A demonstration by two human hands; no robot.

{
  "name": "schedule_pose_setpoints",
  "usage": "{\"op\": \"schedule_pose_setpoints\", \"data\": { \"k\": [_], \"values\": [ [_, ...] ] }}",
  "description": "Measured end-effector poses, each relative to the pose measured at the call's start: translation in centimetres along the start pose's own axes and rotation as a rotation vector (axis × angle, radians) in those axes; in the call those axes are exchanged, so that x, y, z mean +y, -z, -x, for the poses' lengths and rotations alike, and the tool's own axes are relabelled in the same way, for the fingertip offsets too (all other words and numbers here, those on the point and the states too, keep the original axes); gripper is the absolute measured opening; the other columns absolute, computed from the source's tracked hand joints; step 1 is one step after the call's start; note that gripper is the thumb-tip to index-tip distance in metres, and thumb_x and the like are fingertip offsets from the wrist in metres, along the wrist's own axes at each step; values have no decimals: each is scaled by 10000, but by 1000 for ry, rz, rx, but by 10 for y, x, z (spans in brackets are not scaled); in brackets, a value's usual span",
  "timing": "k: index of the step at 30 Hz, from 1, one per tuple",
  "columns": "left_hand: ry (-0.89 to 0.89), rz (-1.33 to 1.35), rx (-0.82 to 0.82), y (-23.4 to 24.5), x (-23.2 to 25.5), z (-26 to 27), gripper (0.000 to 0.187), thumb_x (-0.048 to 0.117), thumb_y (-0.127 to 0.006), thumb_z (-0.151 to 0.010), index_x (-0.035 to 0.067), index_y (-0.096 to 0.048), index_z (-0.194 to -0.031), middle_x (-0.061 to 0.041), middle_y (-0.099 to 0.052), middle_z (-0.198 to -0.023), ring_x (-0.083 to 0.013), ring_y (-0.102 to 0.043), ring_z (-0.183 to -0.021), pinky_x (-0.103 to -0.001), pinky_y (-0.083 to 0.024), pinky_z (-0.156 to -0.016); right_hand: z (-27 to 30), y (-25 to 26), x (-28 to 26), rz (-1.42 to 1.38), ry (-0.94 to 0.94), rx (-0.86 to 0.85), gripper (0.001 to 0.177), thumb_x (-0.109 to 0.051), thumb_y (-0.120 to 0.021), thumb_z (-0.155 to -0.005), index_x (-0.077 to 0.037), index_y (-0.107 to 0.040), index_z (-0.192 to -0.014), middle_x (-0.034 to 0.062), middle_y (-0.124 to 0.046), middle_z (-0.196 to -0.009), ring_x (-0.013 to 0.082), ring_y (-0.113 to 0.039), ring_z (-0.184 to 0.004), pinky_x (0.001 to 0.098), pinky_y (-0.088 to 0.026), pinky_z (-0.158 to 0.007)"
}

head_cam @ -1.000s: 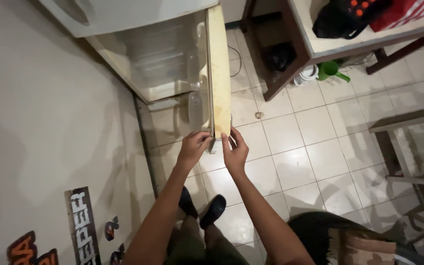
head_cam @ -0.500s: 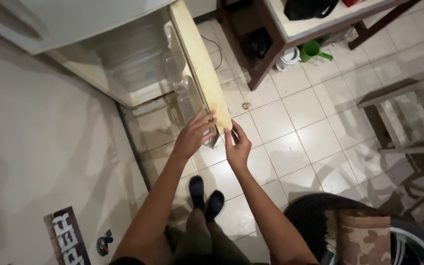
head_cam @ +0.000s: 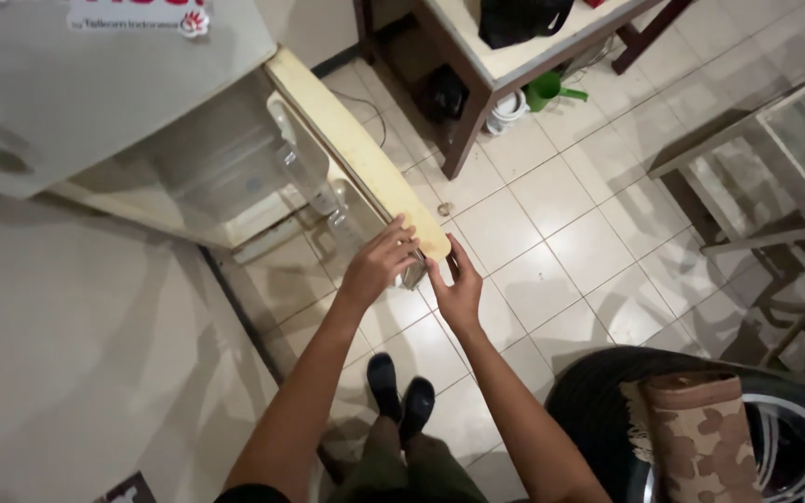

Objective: Transfer small bottles of beverage from a holder on a table into the door shelf of a refrigerator.

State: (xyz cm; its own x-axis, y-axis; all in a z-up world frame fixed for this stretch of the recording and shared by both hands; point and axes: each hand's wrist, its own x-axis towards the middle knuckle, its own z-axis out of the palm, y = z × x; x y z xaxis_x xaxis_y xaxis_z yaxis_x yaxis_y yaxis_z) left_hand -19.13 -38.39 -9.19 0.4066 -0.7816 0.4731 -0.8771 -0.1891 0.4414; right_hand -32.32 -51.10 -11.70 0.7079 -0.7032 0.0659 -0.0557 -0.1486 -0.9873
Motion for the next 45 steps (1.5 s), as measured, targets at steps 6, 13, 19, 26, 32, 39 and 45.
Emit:
{"op": "schedule_pose_setpoints", "data": {
  "k": [6,13,19,26,32,39,45],
  "values": [
    [-70,-78,8,-13,-1,-19,354,158,-846,-787,55,-769,-1117,-60,-700,-1249,-240,-514,-1401,-359,-487,-1117,-17,12,7,-39,-2,8,582,-26,-722,-933,37,-497,-1466,185,-586,-1457,246,-576,-1352,366,-481,-1142],
    [-55,-57,-33,-44,-6,-52,340,175,-845,-799,58,-750,-1104,-80,-689,-1238,-255,-507,-1416,-360,-489,-1093,-50,37,16,-109,-54,-35,595,-14,-700,-943,27,-479,-1493,177,-584,-1471,230,-562,-1370,360,-454,-1156],
    [-1,-95,-59,-81,-5,-87,358,223,-832,-806,64,-722,-1107,-97,-667,-1235,-271,-489,-1397,-364,-483,-1066,-92,65,29,-122,-74,-52,591,-48,-697,-968,38,-467,-1506,172,-577,-1493,224,-573,-1359,363,-471,-1149],
    [14,-279,-61,-128,-17,-123,406,119,-700,-919,27,-645,-1310,-60,-629,-1350,-180,-526,-1358,-310,-468,-1118,-151,96,28,-166,-60,-137,656,-22,-702,-950,21,-413,-1536,185,-539,-1509,236,-558,-1362,376,-502,-1141],
    [63,-259,-53,-158,-28,-146,493,120,-662,-959,-30,-586,-1422,-92,-605,-1374,-202,-554,-1323,-332,-477,-1112,-189,113,38,-93,-58,-175,664,8,-699,-941,1,-412,-1539,192,-538,-1510,254,-550,-1379,379,-520,-1124],
    [134,-212,114,-172,-27,-197,293,210,-770,-885,126,-722,-1161,-94,-674,-1310,-215,-604,-1269,-342,-567,-938,-244,124,52,-166,-8,-206,643,38,-658,-962,1,-398,-1550,198,-515,-1524,269,-517,-1414,387,-510,-1133],
    [145,-233,116,-181,-33,-235,275,219,-793,-862,112,-727,-1106,-97,-687,-1196,-295,-624,-1267,-380,-579,-877,-285,130,60,-155,-58,-205,619,20,-665,-966,-3,-427,-1537,193,-552,-1494,261,-534,-1407,371,-525,-1123]
  ]
}}
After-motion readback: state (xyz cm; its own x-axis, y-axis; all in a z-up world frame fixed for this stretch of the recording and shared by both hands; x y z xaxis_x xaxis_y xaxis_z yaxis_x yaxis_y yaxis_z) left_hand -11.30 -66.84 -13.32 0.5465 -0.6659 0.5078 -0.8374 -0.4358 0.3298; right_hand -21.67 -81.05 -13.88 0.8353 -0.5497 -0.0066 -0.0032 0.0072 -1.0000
